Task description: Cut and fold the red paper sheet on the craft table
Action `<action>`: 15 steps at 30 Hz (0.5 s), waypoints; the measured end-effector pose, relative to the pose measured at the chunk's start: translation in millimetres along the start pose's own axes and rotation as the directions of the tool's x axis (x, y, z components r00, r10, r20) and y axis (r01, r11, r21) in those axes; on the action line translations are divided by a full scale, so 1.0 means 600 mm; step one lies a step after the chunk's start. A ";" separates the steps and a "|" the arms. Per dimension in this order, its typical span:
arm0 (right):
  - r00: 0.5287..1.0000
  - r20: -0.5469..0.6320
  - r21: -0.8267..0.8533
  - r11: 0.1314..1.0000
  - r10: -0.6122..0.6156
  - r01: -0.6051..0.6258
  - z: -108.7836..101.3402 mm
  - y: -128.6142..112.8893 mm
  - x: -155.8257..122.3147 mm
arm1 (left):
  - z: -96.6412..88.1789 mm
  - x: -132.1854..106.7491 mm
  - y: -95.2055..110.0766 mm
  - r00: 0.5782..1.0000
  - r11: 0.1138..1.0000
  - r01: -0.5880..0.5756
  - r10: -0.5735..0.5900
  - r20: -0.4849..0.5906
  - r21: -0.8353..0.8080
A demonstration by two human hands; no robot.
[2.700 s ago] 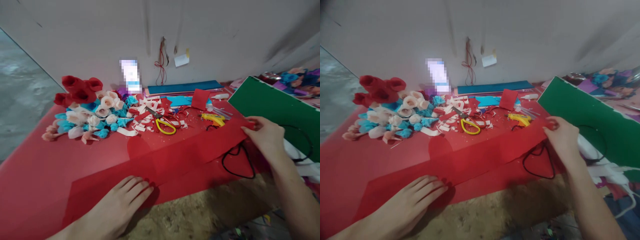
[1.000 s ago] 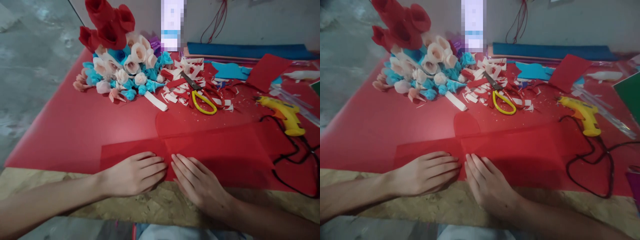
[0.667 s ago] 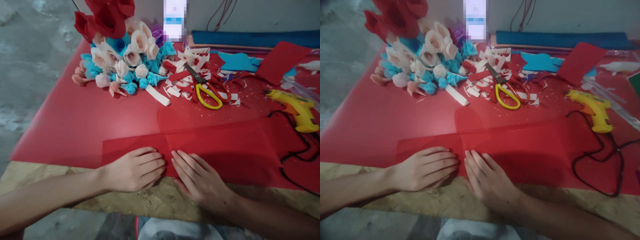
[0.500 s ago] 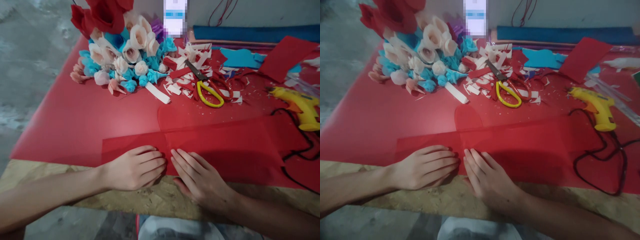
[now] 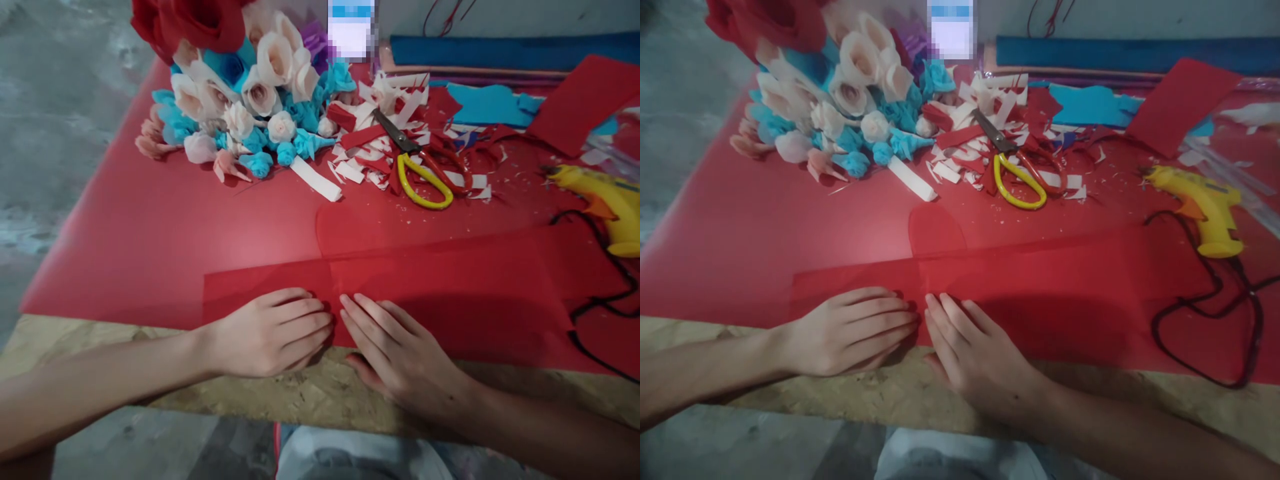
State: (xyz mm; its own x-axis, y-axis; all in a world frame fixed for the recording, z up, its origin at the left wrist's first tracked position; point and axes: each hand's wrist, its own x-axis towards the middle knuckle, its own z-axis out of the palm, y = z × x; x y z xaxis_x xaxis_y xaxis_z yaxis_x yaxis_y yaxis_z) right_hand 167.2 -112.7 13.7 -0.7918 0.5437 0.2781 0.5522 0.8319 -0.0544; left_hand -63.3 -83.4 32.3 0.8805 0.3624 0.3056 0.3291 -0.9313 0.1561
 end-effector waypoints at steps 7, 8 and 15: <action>1.000 -0.001 -0.009 1.000 -0.004 0.004 0.000 0.000 0.004 | 0.001 -0.002 0.001 1.000 1.000 -0.005 0.005 -0.004 0.014; 1.000 -0.001 -0.012 1.000 -0.005 0.005 0.000 0.000 0.004 | 0.000 -0.003 0.001 1.000 1.000 -0.007 0.007 0.003 0.014; 1.000 -0.017 0.015 1.000 -0.001 0.002 -0.002 0.001 0.003 | -0.001 -0.004 0.001 0.999 0.999 -0.014 0.013 0.031 0.030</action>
State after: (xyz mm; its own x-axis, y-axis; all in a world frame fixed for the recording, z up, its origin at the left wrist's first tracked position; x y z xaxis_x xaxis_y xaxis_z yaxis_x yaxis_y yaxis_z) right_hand 166.5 -111.0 15.4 -0.7882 0.5407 0.2940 0.5470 0.8344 -0.0680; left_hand -65.2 -84.8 32.5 0.8950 0.3487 0.2782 0.3268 -0.9370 0.1234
